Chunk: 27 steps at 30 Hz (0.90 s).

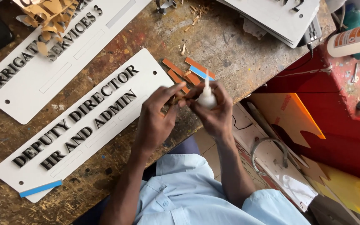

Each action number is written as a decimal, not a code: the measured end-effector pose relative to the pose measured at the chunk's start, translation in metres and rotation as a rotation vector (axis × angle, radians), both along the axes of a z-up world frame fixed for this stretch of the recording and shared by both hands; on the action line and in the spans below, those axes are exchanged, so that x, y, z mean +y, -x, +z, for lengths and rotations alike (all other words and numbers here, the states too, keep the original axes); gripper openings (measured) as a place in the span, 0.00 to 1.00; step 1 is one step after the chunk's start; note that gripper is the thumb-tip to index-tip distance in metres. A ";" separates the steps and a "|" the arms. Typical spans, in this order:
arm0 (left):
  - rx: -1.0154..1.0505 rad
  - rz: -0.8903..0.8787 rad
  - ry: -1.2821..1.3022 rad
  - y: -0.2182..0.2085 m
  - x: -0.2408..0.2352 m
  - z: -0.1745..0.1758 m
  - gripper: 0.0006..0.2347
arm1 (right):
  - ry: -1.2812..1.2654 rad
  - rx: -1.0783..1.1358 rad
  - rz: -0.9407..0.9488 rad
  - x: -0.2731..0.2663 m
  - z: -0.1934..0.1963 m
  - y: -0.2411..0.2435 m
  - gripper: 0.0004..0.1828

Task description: Applying adhesive to small acrylic strips and precisely placing them onto signboards to complete office signage.

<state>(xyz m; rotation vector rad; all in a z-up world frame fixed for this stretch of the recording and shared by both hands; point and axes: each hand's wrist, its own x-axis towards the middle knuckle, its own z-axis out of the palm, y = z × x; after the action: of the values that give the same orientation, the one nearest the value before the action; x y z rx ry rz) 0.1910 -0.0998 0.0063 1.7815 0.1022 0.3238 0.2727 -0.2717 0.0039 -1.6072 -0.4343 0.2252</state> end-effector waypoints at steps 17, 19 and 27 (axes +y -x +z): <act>0.157 -0.018 -0.527 -0.070 -0.002 -0.001 0.16 | 0.022 -0.342 -0.140 0.007 -0.021 -0.044 0.23; 0.200 -0.038 -0.561 -0.074 -0.007 -0.008 0.17 | 0.099 -0.432 -0.178 0.010 -0.022 -0.044 0.23; 0.172 -0.024 -0.469 -0.081 -0.004 -0.041 0.08 | 0.191 -0.460 -0.256 0.012 -0.027 -0.049 0.19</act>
<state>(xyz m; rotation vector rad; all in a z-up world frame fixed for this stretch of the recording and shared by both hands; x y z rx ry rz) 0.2720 -0.1035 -0.0347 2.2733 0.1353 0.1844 0.3215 -0.2596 -0.0230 -1.8858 -0.5626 -0.3133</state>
